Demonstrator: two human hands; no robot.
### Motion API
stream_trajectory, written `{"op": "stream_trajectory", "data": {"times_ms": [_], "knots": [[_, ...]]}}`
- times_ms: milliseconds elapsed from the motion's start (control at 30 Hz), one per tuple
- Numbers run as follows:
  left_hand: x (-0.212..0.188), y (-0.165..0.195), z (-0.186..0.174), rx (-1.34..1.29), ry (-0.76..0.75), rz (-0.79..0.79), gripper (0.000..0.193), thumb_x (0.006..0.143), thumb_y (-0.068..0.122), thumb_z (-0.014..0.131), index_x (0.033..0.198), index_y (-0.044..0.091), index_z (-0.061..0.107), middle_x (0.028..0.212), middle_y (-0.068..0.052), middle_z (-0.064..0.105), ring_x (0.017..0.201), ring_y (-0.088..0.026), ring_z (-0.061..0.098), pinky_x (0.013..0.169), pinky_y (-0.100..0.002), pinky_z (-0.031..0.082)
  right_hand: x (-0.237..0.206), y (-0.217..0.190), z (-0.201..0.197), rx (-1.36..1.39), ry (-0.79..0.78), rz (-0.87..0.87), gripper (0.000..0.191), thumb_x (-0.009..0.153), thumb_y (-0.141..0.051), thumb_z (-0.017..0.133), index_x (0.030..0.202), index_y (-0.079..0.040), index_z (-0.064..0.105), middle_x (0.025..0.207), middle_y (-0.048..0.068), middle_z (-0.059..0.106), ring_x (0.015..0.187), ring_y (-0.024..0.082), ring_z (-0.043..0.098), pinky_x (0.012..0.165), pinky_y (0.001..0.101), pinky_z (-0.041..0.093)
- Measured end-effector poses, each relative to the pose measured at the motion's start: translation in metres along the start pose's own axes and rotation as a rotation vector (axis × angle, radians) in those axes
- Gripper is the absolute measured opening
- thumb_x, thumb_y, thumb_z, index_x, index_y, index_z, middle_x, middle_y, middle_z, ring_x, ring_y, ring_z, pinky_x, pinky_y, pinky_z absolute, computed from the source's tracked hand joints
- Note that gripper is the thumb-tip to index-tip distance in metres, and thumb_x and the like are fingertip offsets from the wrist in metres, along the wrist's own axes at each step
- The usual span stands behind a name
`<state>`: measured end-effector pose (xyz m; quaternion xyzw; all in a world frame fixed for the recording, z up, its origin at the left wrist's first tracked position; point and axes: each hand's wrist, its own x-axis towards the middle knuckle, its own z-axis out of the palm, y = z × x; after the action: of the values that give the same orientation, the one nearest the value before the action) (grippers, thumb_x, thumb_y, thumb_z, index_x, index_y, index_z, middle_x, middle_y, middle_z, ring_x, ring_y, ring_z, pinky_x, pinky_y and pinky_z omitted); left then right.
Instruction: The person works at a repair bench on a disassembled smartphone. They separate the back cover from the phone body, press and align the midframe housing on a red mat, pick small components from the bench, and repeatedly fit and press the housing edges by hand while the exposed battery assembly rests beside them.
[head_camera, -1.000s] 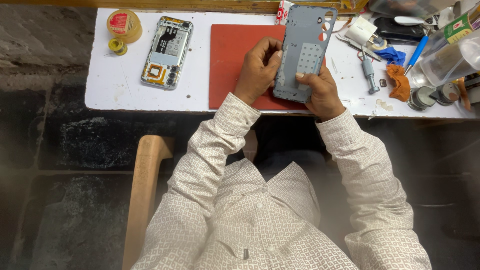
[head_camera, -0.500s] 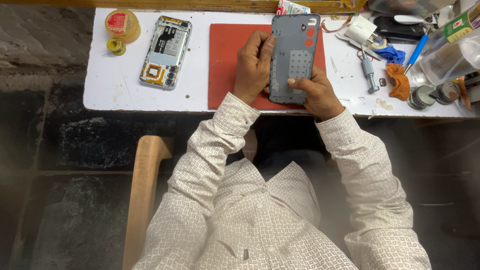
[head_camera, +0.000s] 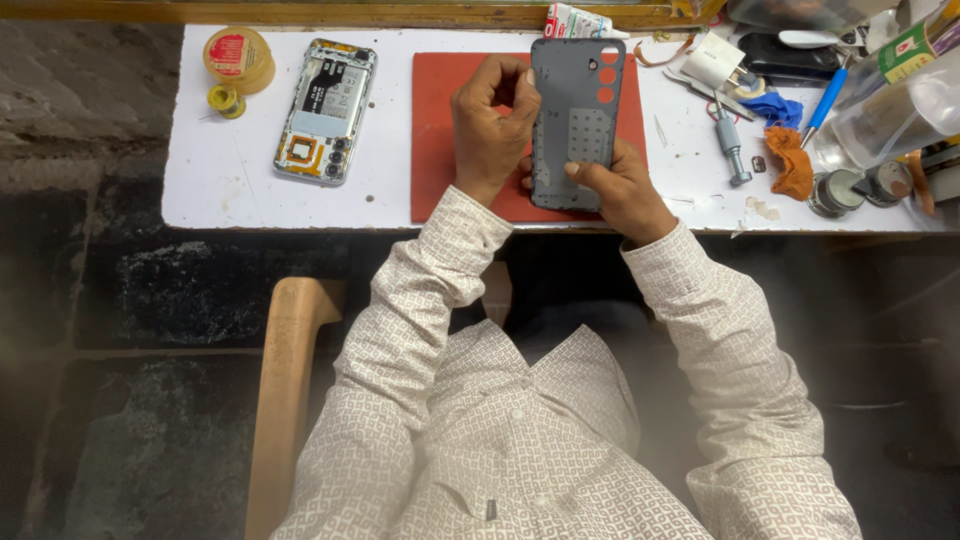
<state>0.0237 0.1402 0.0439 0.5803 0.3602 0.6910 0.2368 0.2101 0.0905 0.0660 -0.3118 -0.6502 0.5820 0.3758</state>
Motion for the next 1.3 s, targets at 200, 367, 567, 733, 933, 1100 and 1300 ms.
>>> {"op": "stream_trajectory", "data": {"times_ms": [200,367,567,733,933,1100,1300], "knots": [[0.006,0.006,-0.005,-0.017,-0.032,0.011,0.014,0.099,0.012,0.066,0.086,0.006,0.066,0.072,0.0,0.069,0.064,-0.008,0.067,0.063,-0.024,0.058,0.0,-0.005,0.003,0.028,-0.022,-0.007,0.035,0.098,-0.004,0.048,0.13,0.007,0.059,0.118,0.02,0.073,0.109,0.03,0.074,0.098,0.0422,0.062],[0.008,0.008,-0.003,-0.002,-0.022,0.053,0.01,0.097,0.008,0.064,0.088,0.006,0.065,0.072,0.001,0.068,0.064,-0.008,0.068,0.065,-0.024,0.06,0.001,-0.003,0.001,0.006,-0.012,0.011,0.036,0.097,-0.004,0.048,0.129,0.007,0.059,0.117,0.02,0.073,0.108,0.03,0.075,0.097,0.0421,0.063],[0.004,0.002,0.001,0.182,0.035,0.125,0.01,0.096,0.005,0.063,0.086,0.004,0.06,0.07,-0.001,0.063,0.061,-0.01,0.064,0.059,-0.024,0.055,0.001,0.0,0.0,-0.037,0.014,0.003,0.036,0.096,-0.004,0.049,0.129,0.007,0.059,0.118,0.019,0.073,0.109,0.029,0.074,0.098,0.0414,0.062],[-0.001,-0.004,-0.001,-0.069,-0.016,0.004,0.008,0.1,0.006,0.059,0.096,0.002,0.065,0.084,-0.003,0.071,0.076,-0.011,0.069,0.072,-0.026,0.06,-0.001,-0.003,0.002,0.054,-0.011,0.009,0.037,0.097,-0.006,0.05,0.131,0.007,0.058,0.12,0.019,0.072,0.111,0.03,0.073,0.1,0.0419,0.061],[-0.003,-0.01,0.0,-0.455,-0.135,-0.184,0.015,0.104,0.008,0.059,0.111,-0.001,0.069,0.1,-0.007,0.074,0.093,-0.013,0.07,0.087,-0.03,0.06,0.0,-0.009,0.004,0.089,-0.028,0.008,0.04,0.095,-0.009,0.052,0.131,0.008,0.059,0.121,0.021,0.071,0.111,0.031,0.073,0.101,0.0428,0.061],[-0.003,-0.016,0.0,-0.508,-0.141,-0.228,0.012,0.104,0.008,0.058,0.104,0.002,0.068,0.092,-0.004,0.072,0.086,-0.011,0.068,0.084,-0.029,0.059,0.0,-0.008,0.003,0.115,-0.037,0.009,0.039,0.095,-0.008,0.052,0.131,0.007,0.059,0.123,0.021,0.071,0.113,0.031,0.072,0.102,0.0433,0.06],[-0.003,-0.02,0.006,-0.472,-0.12,-0.204,0.018,0.106,0.013,0.056,0.089,0.01,0.057,0.08,0.002,0.06,0.076,-0.007,0.055,0.077,-0.025,0.052,-0.001,-0.003,0.001,0.051,0.014,0.026,0.04,0.095,-0.007,0.051,0.133,0.006,0.057,0.121,0.02,0.071,0.112,0.03,0.073,0.1,0.0424,0.061]]}}
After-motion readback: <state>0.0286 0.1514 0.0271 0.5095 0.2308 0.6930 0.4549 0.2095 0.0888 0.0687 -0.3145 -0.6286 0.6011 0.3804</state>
